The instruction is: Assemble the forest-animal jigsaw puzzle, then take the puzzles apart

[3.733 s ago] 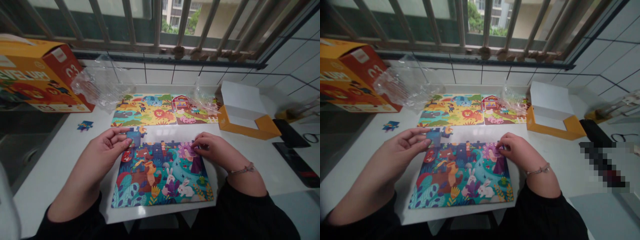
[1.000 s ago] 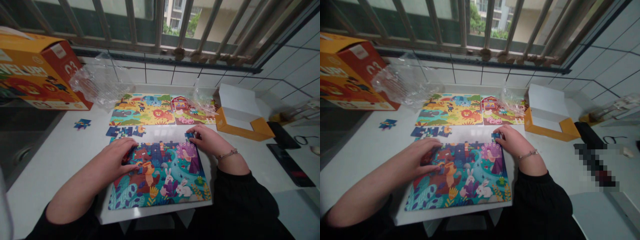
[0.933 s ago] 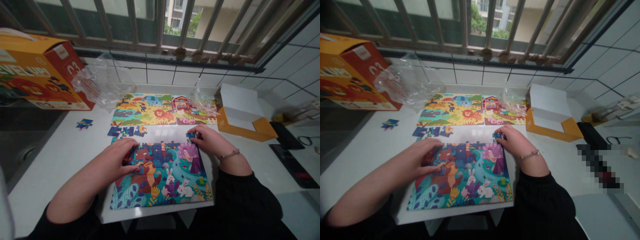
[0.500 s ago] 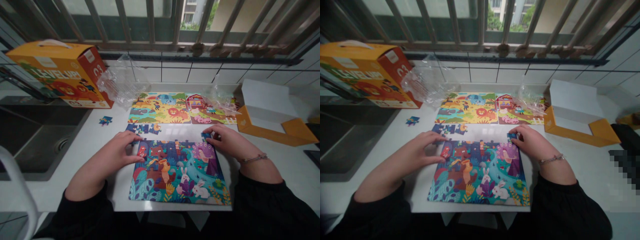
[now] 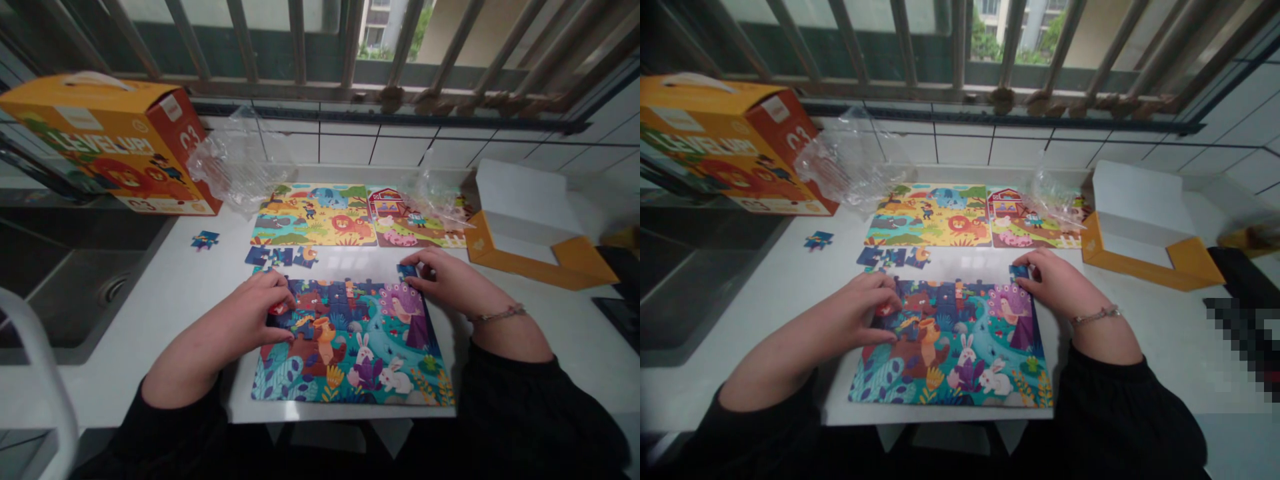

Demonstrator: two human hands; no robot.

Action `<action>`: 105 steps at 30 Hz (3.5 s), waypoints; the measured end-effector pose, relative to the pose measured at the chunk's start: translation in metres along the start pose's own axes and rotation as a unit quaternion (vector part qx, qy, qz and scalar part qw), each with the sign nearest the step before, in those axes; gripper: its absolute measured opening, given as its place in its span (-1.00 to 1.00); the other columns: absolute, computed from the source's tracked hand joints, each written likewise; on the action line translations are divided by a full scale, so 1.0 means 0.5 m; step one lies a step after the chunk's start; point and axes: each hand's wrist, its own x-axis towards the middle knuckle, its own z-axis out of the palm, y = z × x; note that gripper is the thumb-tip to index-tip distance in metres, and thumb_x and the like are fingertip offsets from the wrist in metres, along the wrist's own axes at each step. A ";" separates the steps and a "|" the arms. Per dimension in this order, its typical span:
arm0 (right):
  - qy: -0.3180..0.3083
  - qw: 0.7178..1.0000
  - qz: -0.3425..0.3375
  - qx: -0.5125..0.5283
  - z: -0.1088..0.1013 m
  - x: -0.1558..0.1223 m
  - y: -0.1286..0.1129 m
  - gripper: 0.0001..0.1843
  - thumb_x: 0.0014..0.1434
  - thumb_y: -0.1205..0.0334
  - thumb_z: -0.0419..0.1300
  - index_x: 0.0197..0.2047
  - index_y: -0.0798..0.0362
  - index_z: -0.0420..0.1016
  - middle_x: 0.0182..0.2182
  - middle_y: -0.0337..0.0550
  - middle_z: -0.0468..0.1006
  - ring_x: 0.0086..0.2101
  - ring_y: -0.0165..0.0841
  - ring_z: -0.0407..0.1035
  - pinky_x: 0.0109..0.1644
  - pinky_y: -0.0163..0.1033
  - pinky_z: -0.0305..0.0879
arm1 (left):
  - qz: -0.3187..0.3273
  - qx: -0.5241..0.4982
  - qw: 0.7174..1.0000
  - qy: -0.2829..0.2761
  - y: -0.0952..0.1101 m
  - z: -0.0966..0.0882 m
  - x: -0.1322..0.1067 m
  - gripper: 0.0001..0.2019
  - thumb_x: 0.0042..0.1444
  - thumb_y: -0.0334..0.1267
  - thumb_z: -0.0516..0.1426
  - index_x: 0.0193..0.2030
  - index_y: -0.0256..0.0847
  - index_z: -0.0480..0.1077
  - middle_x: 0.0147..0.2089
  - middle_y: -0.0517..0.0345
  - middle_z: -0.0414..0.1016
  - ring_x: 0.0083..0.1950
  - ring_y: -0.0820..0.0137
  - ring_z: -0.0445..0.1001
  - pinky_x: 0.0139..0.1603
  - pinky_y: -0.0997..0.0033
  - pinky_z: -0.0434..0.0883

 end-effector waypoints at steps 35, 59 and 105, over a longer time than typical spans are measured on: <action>-0.051 0.991 -0.040 0.119 0.006 0.083 -0.129 -0.78 0.32 0.24 0.37 0.03 -0.01 0.68 -0.34 -0.24 0.63 -0.39 -0.38 0.43 -0.32 -0.28 0.27 | 0.099 0.025 0.993 0.056 0.096 0.048 0.044 -0.76 0.31 -0.10 0.37 0.01 -0.14 0.55 0.17 -0.09 0.56 0.17 0.04 0.53 0.21 0.01 0.48; -0.033 0.989 -0.141 0.030 0.038 0.080 -0.112 -0.71 0.36 0.35 0.30 0.12 -0.03 0.64 -0.13 -0.11 0.64 -0.23 -0.30 0.45 -0.13 -0.20 0.34 | 0.096 0.008 0.995 0.035 0.090 0.056 0.048 -0.83 0.40 -0.12 0.24 -0.02 -0.13 0.58 0.14 -0.09 0.55 0.11 0.09 0.53 0.15 0.06 0.48; 0.053 0.986 -0.155 0.041 0.038 0.083 -0.120 -0.90 0.35 0.25 0.33 -0.07 0.01 0.65 -0.31 -0.19 0.46 -0.34 -0.33 0.32 -0.19 -0.19 0.24 | -0.296 0.041 0.930 0.214 0.010 -0.003 0.018 -0.56 0.25 -0.18 0.26 0.23 -0.24 0.47 0.04 -0.16 0.62 0.04 -0.01 0.63 0.10 -0.01 0.56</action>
